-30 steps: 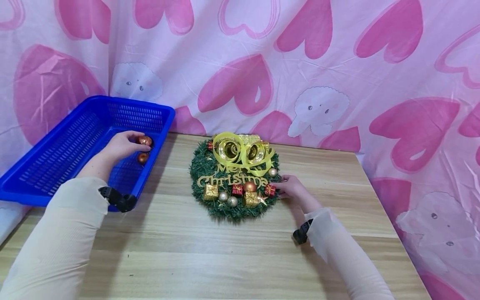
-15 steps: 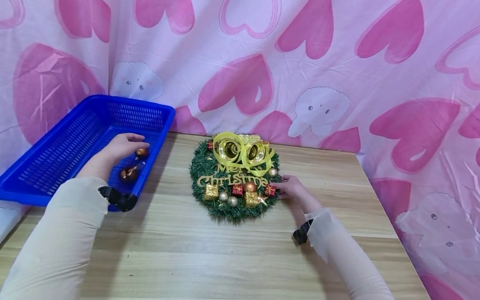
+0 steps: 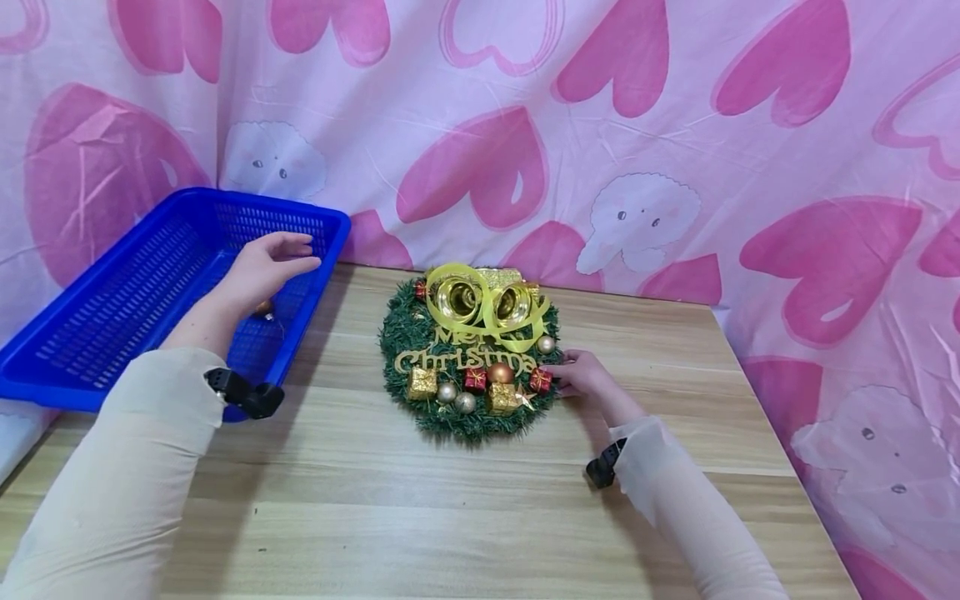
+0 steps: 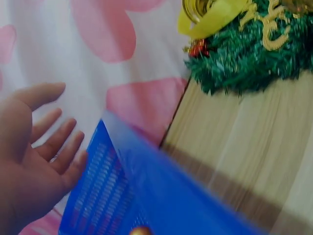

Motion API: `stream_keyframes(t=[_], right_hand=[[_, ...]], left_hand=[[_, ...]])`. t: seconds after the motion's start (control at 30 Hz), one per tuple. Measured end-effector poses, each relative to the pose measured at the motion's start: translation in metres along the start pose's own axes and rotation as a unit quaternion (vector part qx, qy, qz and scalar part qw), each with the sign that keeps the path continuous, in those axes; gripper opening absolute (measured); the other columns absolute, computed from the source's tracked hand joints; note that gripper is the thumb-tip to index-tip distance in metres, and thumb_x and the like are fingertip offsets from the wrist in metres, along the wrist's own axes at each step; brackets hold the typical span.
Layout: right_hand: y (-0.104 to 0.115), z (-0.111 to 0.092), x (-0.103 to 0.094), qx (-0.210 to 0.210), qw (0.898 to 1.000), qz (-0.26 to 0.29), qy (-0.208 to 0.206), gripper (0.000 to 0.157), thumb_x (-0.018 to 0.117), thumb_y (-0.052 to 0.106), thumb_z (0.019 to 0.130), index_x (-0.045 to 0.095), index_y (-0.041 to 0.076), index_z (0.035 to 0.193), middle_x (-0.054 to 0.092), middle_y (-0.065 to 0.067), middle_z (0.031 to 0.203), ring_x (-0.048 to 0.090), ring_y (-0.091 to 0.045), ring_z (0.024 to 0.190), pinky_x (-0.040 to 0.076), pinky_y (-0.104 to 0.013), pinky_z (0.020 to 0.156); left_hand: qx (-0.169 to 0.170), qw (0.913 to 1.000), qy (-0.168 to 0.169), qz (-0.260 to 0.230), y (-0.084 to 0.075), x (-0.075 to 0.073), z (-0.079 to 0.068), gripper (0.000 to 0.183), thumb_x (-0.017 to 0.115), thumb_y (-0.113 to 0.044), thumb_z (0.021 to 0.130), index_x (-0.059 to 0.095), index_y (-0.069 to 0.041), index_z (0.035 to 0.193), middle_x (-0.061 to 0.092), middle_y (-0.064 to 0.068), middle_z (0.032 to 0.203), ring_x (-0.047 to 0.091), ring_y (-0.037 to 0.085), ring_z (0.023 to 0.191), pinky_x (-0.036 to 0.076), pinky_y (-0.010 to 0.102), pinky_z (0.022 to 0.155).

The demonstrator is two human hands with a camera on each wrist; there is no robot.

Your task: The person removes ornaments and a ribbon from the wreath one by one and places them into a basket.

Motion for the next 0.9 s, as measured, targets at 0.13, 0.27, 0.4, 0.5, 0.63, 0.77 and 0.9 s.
stream_keyframes(t=[0.13,0.27,0.4,0.5,0.63,0.77,0.9], right_hand=[[0.0,-0.001,0.0,-0.004,1.0,0.006,0.004,0.05,0.064,0.016,0.089,0.042,-0.01,0.125,0.054,-0.003,0.082,0.055,-0.008,0.06,0.055,-0.022,0.06],[0.0,-0.002,0.0,-0.005,1.0,0.013,0.003,0.044,0.063,0.015,0.089,0.044,-0.009,0.121,0.052,-0.002,0.08,0.055,-0.009,0.061,0.056,-0.022,0.06],[-0.001,-0.002,0.0,-0.004,1.0,0.02,0.004,0.049,0.063,0.015,0.089,0.041,-0.009,0.126,0.052,-0.002,0.082,0.054,-0.009,0.063,0.056,-0.023,0.063],[-0.001,-0.001,0.0,-0.003,1.0,0.025,0.007,0.058,0.063,0.015,0.089,0.036,-0.01,0.133,0.054,-0.004,0.085,0.055,-0.01,0.064,0.057,-0.024,0.064],[0.0,-0.001,0.0,-0.005,1.0,0.027,0.008,0.063,0.063,0.015,0.089,0.032,-0.01,0.138,0.055,-0.005,0.086,0.056,-0.009,0.063,0.057,-0.024,0.064],[0.0,-0.002,0.001,-0.006,1.0,0.021,0.008,0.061,0.063,0.016,0.089,0.034,-0.01,0.136,0.054,-0.004,0.085,0.055,-0.009,0.063,0.056,-0.024,0.064],[0.001,-0.002,0.001,-0.001,1.0,0.014,0.003,0.064,0.064,0.017,0.088,0.033,-0.009,0.137,0.054,-0.005,0.087,0.056,-0.009,0.064,0.056,-0.023,0.064]], left_hand=[[0.03,0.9992,0.007,-0.025,-0.015,0.01,-0.001,0.059,0.059,-0.032,0.091,0.039,-0.005,0.14,0.045,0.022,0.139,0.045,0.032,0.127,0.033,0.047,0.109],[0.049,0.9979,0.021,-0.035,-0.023,0.02,-0.001,0.057,0.061,-0.034,0.09,0.043,-0.007,0.137,0.05,0.017,0.135,0.053,0.01,0.113,0.042,0.03,0.101],[0.073,0.9954,0.031,-0.053,-0.029,0.029,-0.001,0.051,0.063,-0.029,0.089,0.047,-0.008,0.133,0.056,0.011,0.128,0.054,-0.008,0.096,0.044,0.011,0.085],[0.088,0.9936,0.035,-0.062,-0.032,0.035,-0.001,0.047,0.063,-0.023,0.089,0.049,-0.007,0.131,0.058,0.012,0.125,0.054,-0.009,0.093,0.045,0.009,0.08],[0.096,0.9923,0.053,-0.058,-0.035,0.047,-0.002,0.045,0.064,-0.022,0.089,0.051,-0.008,0.13,0.059,0.014,0.124,0.056,-0.002,0.096,0.046,0.014,0.083],[0.11,0.9894,0.081,-0.05,-0.036,0.062,-0.003,0.046,0.065,-0.023,0.088,0.052,-0.007,0.129,0.059,0.014,0.123,0.058,0.014,0.104,0.048,0.024,0.089],[0.126,0.9846,0.108,-0.053,-0.037,0.076,-0.004,0.048,0.066,-0.021,0.087,0.051,-0.004,0.13,0.057,0.016,0.124,0.055,0.028,0.112,0.046,0.037,0.097]])
Point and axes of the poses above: each hand's wrist, its own z-axis towards the middle knuckle, its own x-axis out of the palm, y = z × x, the point moved 3 cm from there along z, towards the middle knuckle
